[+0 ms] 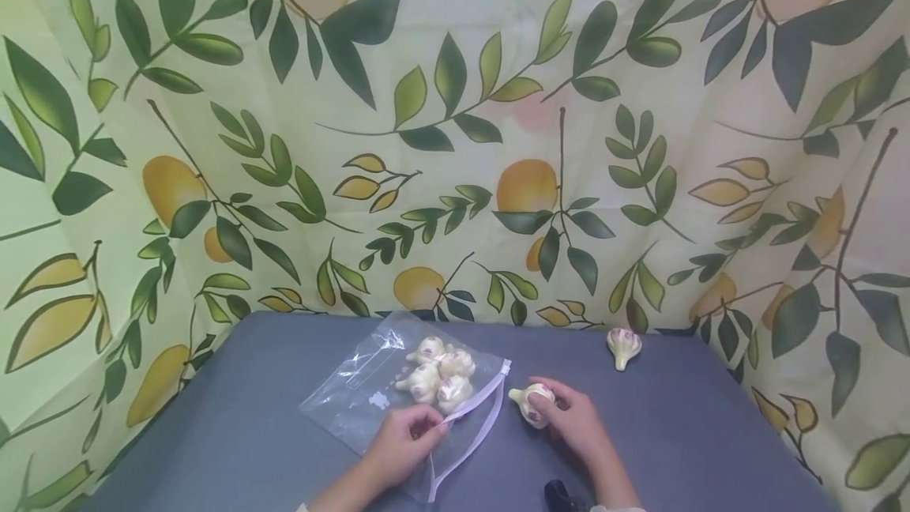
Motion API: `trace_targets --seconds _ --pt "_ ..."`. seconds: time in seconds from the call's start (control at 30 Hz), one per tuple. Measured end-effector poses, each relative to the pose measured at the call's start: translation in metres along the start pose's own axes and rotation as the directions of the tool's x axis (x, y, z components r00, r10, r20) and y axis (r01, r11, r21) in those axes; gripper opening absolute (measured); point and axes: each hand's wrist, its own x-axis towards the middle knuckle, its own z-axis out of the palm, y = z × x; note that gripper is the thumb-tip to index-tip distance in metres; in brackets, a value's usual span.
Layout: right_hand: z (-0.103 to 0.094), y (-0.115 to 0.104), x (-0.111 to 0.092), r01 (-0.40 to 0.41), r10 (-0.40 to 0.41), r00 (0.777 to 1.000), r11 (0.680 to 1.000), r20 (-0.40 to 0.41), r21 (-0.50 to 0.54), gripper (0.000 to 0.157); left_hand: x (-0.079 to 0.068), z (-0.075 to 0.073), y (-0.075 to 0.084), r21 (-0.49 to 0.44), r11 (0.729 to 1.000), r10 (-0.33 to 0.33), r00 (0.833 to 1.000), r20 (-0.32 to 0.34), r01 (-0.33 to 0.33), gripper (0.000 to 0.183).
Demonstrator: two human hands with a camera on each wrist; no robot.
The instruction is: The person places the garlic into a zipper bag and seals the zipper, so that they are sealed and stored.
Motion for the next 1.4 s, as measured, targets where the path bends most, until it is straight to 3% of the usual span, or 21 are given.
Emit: trace_targets --seconds 0.07,0.17,0.23,0.33,0.53,0.67,0.77,0.9,1.1,1.4 --pt "-0.001 0.000 -0.003 0.023 -0.035 0.991 0.995 0.132 0.095 0.046 -0.001 -0.001 0.000 -0.002 1.000 -0.002 1.000 0.008 0.002 0.010" --pt "-0.001 0.000 -0.004 0.026 -0.090 0.943 0.980 0.319 0.198 0.046 -0.001 -0.001 0.001 -0.008 1.000 -0.003 1.000 0.014 0.003 0.009" --pt "0.002 -0.002 -0.004 0.020 -0.110 0.913 0.974 0.393 0.226 0.046 -0.001 -0.001 0.000 -0.009 1.000 -0.005 1.000 0.014 0.005 0.009" --pt "0.009 -0.005 -0.005 -0.003 -0.105 0.891 0.972 0.442 0.237 0.047 -0.001 -0.001 0.000 -0.011 1.000 -0.002 1.000 0.011 0.002 0.009" --pt "0.029 -0.011 -0.007 -0.019 -0.072 0.884 0.981 0.461 0.191 0.052 -0.004 0.000 -0.001 -0.038 0.999 -0.008 1.000 -0.001 0.008 0.008" --pt "0.047 -0.013 -0.008 0.003 -0.070 0.898 0.988 0.435 0.154 0.052 -0.006 0.001 -0.004 -0.041 0.998 -0.051 0.999 -0.010 0.051 0.010" --pt "0.056 -0.015 -0.008 0.004 -0.066 0.910 0.988 0.409 0.153 0.052 -0.006 0.003 -0.004 -0.027 0.999 -0.043 0.999 -0.021 0.042 0.010" --pt "0.058 -0.019 -0.008 0.002 -0.075 0.916 0.983 0.395 0.182 0.053 -0.002 0.003 -0.002 -0.020 0.999 -0.027 0.999 -0.023 0.026 0.010" --pt "0.053 -0.020 -0.008 0.005 -0.107 0.903 0.971 0.416 0.238 0.056 -0.001 0.001 0.001 -0.038 0.998 -0.042 0.999 -0.008 0.042 0.009" --pt "0.054 -0.013 -0.005 -0.021 -0.082 0.906 0.971 0.416 0.236 0.065 -0.003 0.000 0.000 -0.053 0.998 -0.043 0.999 -0.005 0.042 0.009"
